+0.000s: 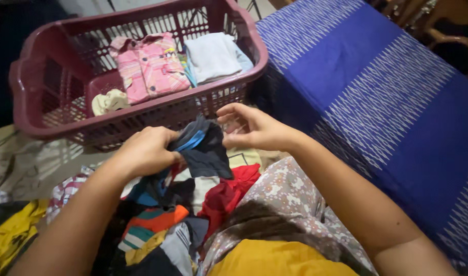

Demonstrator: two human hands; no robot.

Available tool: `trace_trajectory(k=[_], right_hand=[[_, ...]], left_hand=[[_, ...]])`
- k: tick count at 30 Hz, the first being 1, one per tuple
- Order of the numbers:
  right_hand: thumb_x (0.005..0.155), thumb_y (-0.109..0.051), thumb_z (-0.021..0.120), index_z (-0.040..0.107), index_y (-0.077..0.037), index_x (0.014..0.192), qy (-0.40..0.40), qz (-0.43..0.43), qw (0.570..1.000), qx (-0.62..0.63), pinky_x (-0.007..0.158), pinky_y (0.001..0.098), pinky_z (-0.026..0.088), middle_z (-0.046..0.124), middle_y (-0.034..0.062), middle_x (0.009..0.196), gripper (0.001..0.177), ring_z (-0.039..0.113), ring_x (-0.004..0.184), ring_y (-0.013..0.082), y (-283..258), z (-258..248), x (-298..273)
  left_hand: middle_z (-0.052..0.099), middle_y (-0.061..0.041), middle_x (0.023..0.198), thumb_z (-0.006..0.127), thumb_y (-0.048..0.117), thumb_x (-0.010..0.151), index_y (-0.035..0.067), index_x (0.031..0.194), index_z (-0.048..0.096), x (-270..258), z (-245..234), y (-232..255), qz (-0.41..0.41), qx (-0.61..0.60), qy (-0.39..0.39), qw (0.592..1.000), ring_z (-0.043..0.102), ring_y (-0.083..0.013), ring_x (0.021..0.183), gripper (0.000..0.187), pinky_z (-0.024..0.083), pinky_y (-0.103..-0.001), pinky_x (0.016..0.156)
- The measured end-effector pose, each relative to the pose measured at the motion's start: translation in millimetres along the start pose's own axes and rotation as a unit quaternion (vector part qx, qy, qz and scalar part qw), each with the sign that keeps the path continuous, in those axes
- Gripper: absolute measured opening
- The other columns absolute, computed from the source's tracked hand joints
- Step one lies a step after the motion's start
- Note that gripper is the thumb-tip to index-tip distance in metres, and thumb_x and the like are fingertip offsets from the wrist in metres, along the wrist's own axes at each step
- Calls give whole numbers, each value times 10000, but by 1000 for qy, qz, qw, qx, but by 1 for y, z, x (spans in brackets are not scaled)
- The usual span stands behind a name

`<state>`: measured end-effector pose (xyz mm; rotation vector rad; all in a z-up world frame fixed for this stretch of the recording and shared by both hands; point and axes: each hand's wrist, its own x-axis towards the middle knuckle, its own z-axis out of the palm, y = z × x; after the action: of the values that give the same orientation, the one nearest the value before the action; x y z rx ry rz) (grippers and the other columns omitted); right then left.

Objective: The person folds several clean garments on a blue patterned table and places them into a maroon laundry basket. Items include a pink plaid shirt, a blue t-shirt, red and white striped shorts, a red t-shirt, and a red and white checkered shirt.

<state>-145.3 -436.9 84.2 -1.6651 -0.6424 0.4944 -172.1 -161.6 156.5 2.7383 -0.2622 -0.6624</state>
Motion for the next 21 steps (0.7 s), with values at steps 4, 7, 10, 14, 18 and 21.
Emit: trace_trajectory(k=[4,7,10,14,18,21], right_hand=[[758,-141,878,315,-112,1525,-30,76,996,-26,979,342,529,475,79,1398,952,549,1198,152,11,-12,-19],[798,-124,834,326,-122,1476,-28,38,988,147,1020,341,539,589,78,1344,847,636,1181,161,20,-19,-27],[859,-41,739,525,2,1388,48,59,982,175,759,343,534,629,85,1158,572,625,1001,163,19,-36,-47],[825,-126,680,543,-170,1314,223,201,953,45,578,271,531,667,-7,921,509,638,758,99,7,-66,-79],[914,-303,691,639,-137,1170,233,315,920,15,425,282,390,592,10,745,310,489,543,124,-3,-84,-112],[922,-331,681,792,-92,1096,93,327,940,40,453,266,433,643,-31,765,316,530,572,96,2,-73,-129]], left_hand=[[746,-199,885,707,211,750,113,1028,772,16,6,41,106,-51,120,986,731,-363,871,302,554,-447,797],[737,-185,794,639,175,758,87,1026,756,42,1,76,167,-184,181,952,743,-278,711,305,549,-403,692],[716,-185,816,685,178,830,4,1038,708,75,-8,124,265,-214,262,903,692,-223,699,271,531,-376,685],[742,-112,897,694,120,840,-8,1135,674,99,-3,171,344,-324,239,848,674,-170,751,322,553,-333,692],[738,-49,1013,683,10,822,-10,1150,665,115,7,183,352,-544,49,760,705,-130,886,329,593,-286,820],[700,-44,877,622,-4,850,29,1072,661,126,2,180,192,-692,39,695,649,-166,704,228,520,-305,610]])
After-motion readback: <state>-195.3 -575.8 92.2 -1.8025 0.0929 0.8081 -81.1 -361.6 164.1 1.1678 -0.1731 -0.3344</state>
